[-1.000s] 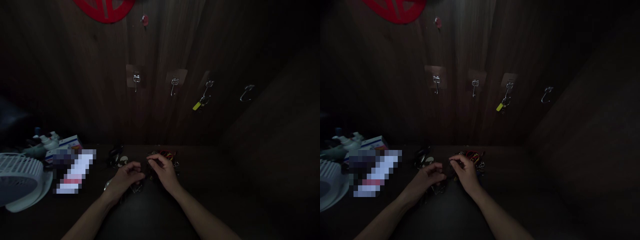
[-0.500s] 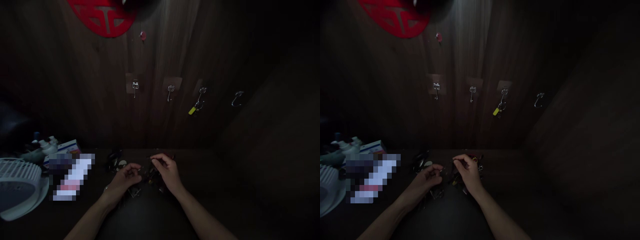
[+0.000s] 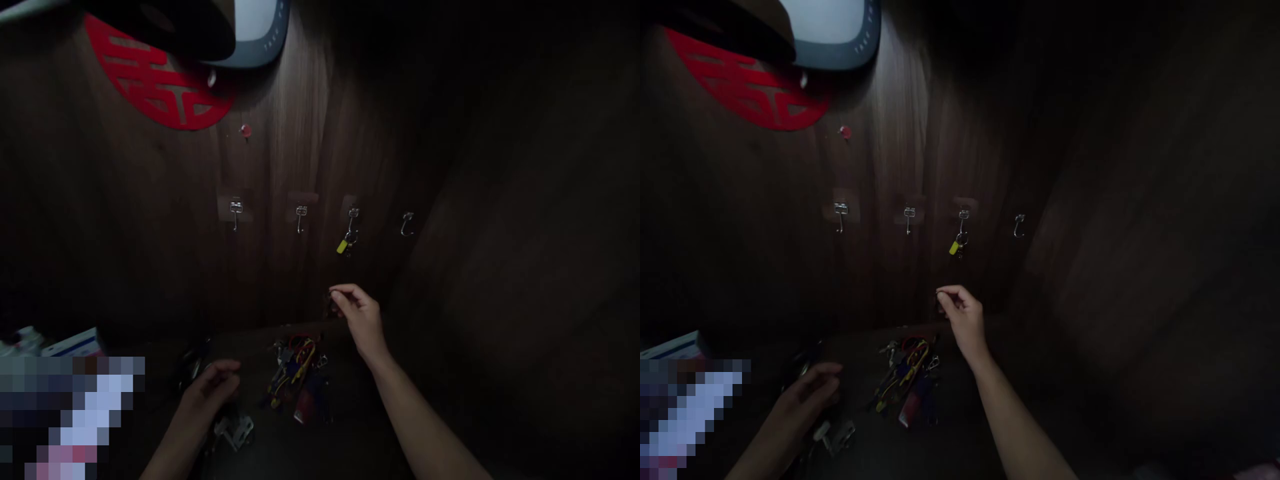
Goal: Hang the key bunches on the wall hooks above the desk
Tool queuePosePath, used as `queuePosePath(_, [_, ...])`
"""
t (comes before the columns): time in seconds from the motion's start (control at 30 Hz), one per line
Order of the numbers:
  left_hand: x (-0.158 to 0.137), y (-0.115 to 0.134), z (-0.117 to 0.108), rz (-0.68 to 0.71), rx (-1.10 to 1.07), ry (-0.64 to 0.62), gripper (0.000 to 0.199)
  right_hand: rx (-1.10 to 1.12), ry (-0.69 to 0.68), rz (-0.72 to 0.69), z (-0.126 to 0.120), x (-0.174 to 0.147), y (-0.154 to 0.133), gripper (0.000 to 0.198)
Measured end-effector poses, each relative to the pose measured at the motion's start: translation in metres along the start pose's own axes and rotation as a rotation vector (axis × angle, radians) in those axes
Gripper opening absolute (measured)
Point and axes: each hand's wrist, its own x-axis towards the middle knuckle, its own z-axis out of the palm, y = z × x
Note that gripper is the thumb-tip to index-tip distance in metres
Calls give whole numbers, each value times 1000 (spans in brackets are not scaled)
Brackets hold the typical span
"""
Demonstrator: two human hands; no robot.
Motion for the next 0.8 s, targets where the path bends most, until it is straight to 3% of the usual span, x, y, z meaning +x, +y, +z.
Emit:
queuePosePath(0.13, [0,-2,3,37,26,65,37,-10,174,-117,-20,38,-14,21])
queuePosePath(0.3, [2,-6,3,78,90,63,39,2,292,-231,-28,75,-30,22])
queuePosePath(0.6, [5,-3,-3,37,131,-34,34,-65,255,-251,-21,109,-41,24])
queuePosePath(0.8, [5,0,-5,82,64,31,36,-99,222,-209,-18,104,-28,30])
